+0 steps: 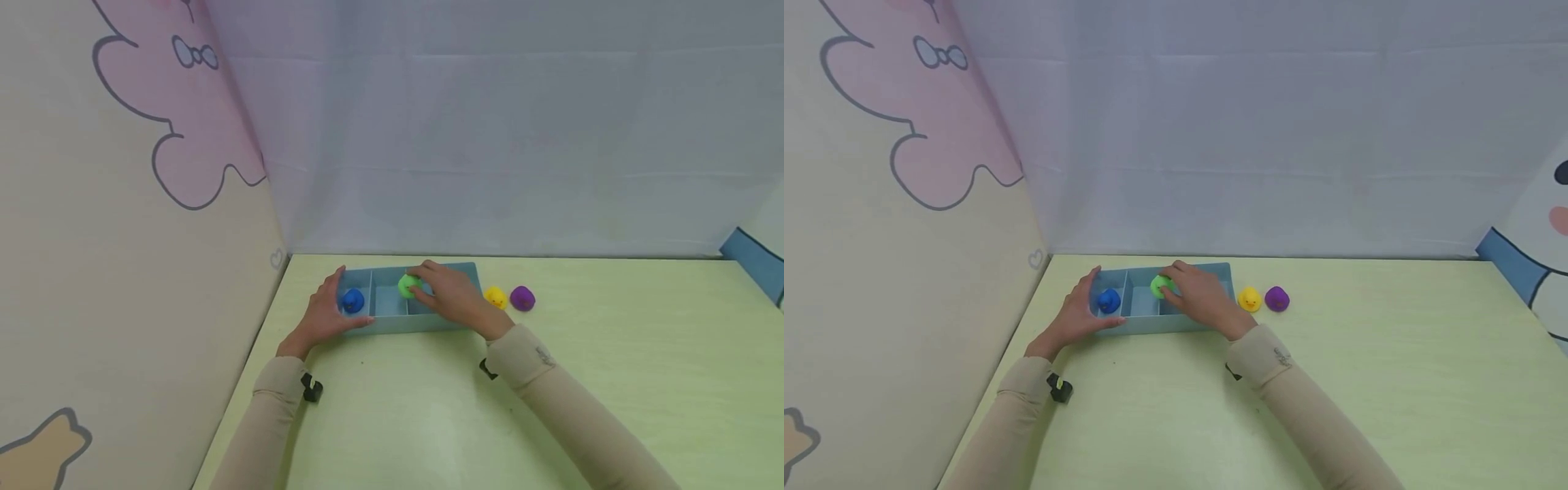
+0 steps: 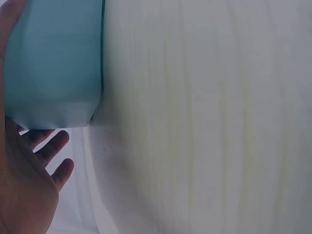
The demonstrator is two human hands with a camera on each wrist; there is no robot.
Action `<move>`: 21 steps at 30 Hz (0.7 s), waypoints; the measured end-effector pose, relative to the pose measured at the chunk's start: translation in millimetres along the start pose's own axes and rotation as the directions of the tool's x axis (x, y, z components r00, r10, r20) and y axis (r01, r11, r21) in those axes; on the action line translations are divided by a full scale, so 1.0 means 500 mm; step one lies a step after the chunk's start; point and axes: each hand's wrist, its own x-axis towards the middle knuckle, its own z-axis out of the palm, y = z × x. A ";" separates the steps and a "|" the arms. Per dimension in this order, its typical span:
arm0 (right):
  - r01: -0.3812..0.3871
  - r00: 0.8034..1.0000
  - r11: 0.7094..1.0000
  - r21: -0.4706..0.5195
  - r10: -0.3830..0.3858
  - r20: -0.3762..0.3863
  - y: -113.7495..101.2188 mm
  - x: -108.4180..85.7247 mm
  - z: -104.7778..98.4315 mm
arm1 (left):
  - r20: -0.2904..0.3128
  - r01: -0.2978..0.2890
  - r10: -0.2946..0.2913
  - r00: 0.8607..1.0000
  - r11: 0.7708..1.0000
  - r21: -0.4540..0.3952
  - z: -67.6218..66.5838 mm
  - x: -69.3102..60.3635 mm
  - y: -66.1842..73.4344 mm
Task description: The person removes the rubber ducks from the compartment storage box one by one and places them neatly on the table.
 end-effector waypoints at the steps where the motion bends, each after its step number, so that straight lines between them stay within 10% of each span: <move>1: 0.002 1.000 1.000 -0.006 -0.002 -0.007 0.002 -0.002 -0.001 | 0.001 -0.001 0.001 1.000 1.000 0.001 0.000 0.000 0.000; 21: -0.055 0.998 0.998 -0.010 0.054 -0.023 0.050 -0.062 -0.031 | -0.003 -0.017 0.016 1.000 1.000 -0.009 0.004 -0.004 0.004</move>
